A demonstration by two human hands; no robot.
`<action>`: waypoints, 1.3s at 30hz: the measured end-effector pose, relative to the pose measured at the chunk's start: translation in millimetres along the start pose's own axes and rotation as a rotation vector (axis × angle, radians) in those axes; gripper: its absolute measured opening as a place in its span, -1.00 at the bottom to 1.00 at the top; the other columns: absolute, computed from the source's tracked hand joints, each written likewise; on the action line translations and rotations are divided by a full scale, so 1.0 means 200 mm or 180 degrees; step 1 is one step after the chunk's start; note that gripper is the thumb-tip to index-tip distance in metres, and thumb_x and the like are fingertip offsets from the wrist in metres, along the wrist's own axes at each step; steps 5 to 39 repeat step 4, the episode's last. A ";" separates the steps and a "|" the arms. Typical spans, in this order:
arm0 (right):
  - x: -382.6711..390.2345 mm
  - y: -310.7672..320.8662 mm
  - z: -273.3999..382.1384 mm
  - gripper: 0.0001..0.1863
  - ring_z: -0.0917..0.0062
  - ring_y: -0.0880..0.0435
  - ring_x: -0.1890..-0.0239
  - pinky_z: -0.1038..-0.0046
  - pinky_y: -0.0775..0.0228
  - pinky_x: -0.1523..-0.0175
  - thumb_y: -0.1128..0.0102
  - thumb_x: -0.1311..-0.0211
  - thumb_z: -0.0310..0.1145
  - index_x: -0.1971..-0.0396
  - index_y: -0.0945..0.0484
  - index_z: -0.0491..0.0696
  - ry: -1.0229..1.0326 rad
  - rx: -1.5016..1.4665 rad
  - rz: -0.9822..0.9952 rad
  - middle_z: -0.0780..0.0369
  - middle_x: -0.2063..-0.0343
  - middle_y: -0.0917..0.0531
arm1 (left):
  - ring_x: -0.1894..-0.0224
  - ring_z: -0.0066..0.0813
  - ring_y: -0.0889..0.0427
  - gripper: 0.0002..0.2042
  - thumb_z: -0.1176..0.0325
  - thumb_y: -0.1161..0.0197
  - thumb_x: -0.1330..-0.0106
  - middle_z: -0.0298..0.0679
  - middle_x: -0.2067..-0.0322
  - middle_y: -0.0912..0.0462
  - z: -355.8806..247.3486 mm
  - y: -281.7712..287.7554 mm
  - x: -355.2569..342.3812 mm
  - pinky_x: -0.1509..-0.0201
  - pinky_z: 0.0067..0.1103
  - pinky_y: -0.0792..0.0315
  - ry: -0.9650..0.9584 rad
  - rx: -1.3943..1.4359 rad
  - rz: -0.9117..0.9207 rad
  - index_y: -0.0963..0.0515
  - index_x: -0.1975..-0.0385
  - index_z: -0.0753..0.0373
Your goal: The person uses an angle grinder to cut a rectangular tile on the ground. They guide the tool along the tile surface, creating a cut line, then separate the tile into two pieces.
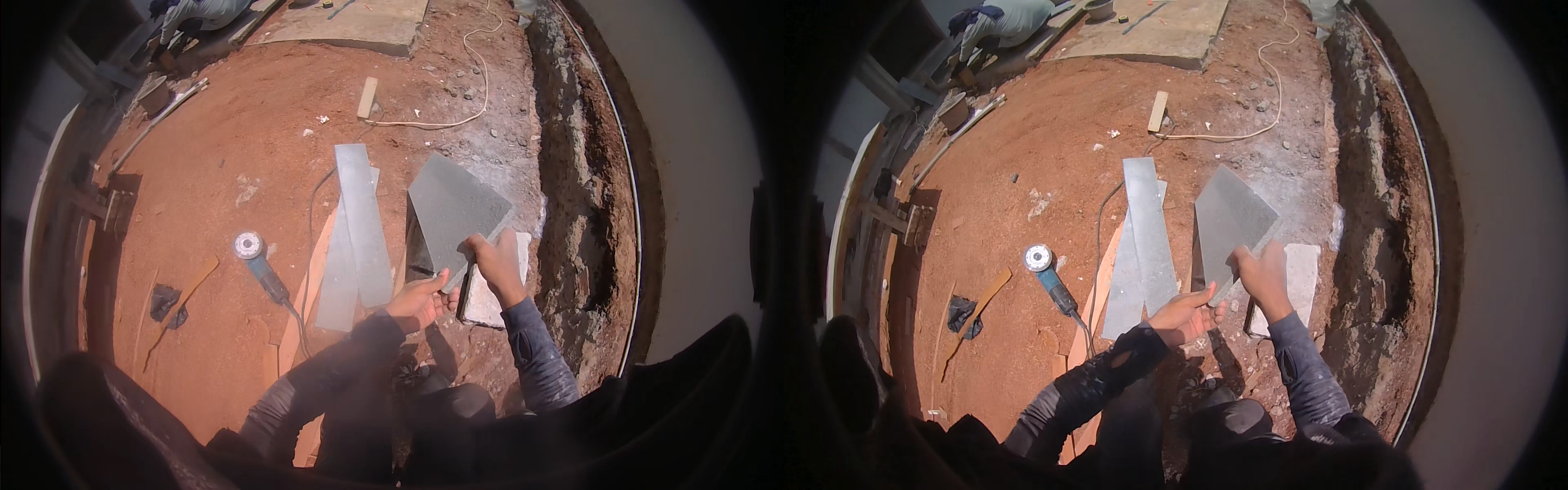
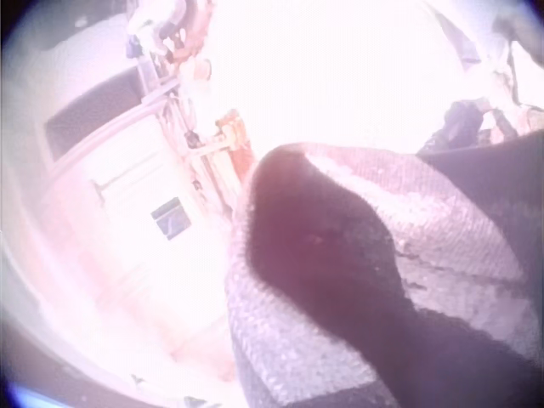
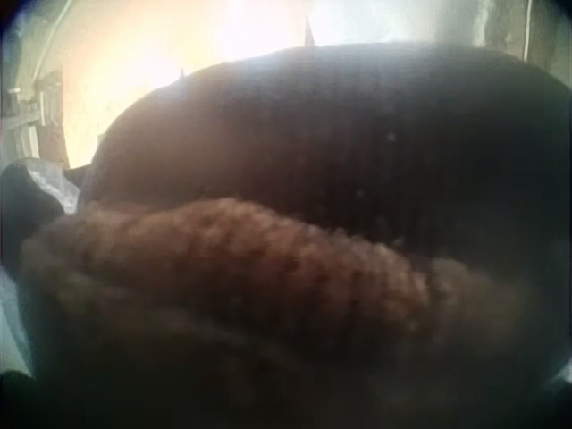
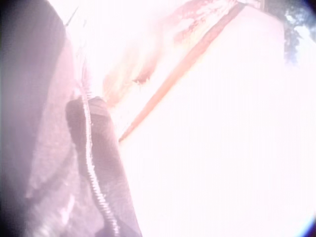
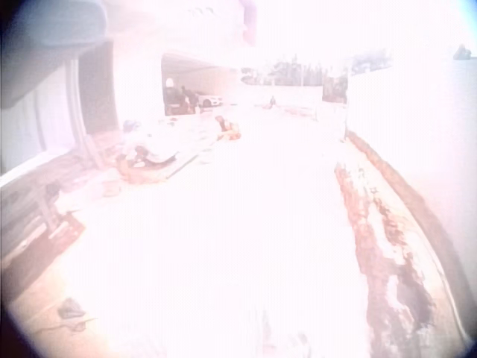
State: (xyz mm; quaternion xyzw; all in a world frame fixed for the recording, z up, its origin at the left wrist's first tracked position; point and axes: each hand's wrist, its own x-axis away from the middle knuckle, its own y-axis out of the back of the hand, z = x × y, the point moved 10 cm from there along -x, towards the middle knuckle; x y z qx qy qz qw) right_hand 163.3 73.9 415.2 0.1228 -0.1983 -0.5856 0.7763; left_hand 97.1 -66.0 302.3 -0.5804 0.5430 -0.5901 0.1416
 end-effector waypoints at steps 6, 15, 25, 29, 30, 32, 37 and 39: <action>-0.19 0.28 0.17 -0.67 0.41 -0.67 0.50 0.32 -0.47 0.34 -0.18 0.04 -0.37 0.46 -0.58 -0.42 0.0125 0.0545 0.0109 0.04 0.56 -0.67 | 0.14 -0.38 -0.65 -0.49 -0.05 -0.10 -0.47 -0.04 0.07 -0.61 -0.17 -0.36 0.40 0.01 -0.49 -0.57 -0.0322 -0.0732 -0.0533 -0.42 -0.04 0.38; -0.19 0.28 0.17 -0.67 0.41 -0.67 0.50 0.32 -0.47 0.34 -0.18 0.04 -0.37 0.46 -0.58 -0.42 0.0125 0.0545 0.0109 0.04 0.56 -0.67 | 0.14 -0.38 -0.65 -0.49 -0.05 -0.10 -0.47 -0.04 0.07 -0.61 -0.17 -0.36 0.40 0.01 -0.49 -0.57 -0.0322 -0.0732 -0.0533 -0.42 -0.04 0.38; -0.19 0.28 0.17 -0.67 0.41 -0.67 0.50 0.32 -0.47 0.34 -0.18 0.04 -0.37 0.46 -0.58 -0.42 0.0125 0.0545 0.0109 0.04 0.56 -0.67 | 0.14 -0.38 -0.65 -0.49 -0.05 -0.10 -0.47 -0.04 0.07 -0.61 -0.17 -0.36 0.40 0.01 -0.49 -0.57 -0.0322 -0.0732 -0.0533 -0.42 -0.04 0.38; -0.19 0.28 0.17 -0.67 0.41 -0.67 0.50 0.32 -0.47 0.34 -0.18 0.04 -0.37 0.46 -0.58 -0.42 0.0125 0.0545 0.0109 0.04 0.56 -0.67 | 0.14 -0.38 -0.65 -0.49 -0.05 -0.10 -0.47 -0.04 0.07 -0.61 -0.17 -0.36 0.40 0.01 -0.49 -0.57 -0.0322 -0.0732 -0.0533 -0.42 -0.04 0.38; -0.19 0.28 0.17 -0.67 0.41 -0.67 0.50 0.32 -0.47 0.34 -0.18 0.04 -0.37 0.46 -0.58 -0.42 0.0125 0.0545 0.0109 0.04 0.56 -0.67 | 0.14 -0.38 -0.65 -0.49 -0.05 -0.10 -0.47 -0.04 0.07 -0.61 -0.17 -0.36 0.40 0.01 -0.49 -0.57 -0.0322 -0.0732 -0.0533 -0.42 -0.04 0.38; -0.19 0.28 0.17 -0.67 0.41 -0.67 0.50 0.32 -0.47 0.34 -0.18 0.04 -0.37 0.46 -0.58 -0.42 0.0125 0.0545 0.0109 0.04 0.56 -0.67 | 0.14 -0.38 -0.65 -0.49 -0.05 -0.10 -0.47 -0.04 0.07 -0.61 -0.17 -0.36 0.40 0.01 -0.49 -0.57 -0.0322 -0.0732 -0.0533 -0.42 -0.04 0.38; -0.19 0.28 0.17 -0.67 0.41 -0.67 0.50 0.32 -0.47 0.34 -0.18 0.04 -0.37 0.46 -0.58 -0.42 0.0125 0.0545 0.0109 0.04 0.56 -0.67 | 0.14 -0.38 -0.65 -0.49 -0.05 -0.10 -0.47 -0.04 0.07 -0.61 -0.17 -0.36 0.40 0.01 -0.49 -0.57 -0.0322 -0.0732 -0.0533 -0.42 -0.04 0.38; -0.19 0.28 0.17 -0.67 0.41 -0.67 0.50 0.32 -0.47 0.34 -0.18 0.04 -0.37 0.46 -0.58 -0.42 0.0125 0.0545 0.0109 0.04 0.56 -0.67 | 0.14 -0.38 -0.65 -0.49 -0.05 -0.10 -0.47 -0.04 0.07 -0.61 -0.17 -0.36 0.40 0.01 -0.49 -0.57 -0.0322 -0.0732 -0.0533 -0.42 -0.04 0.38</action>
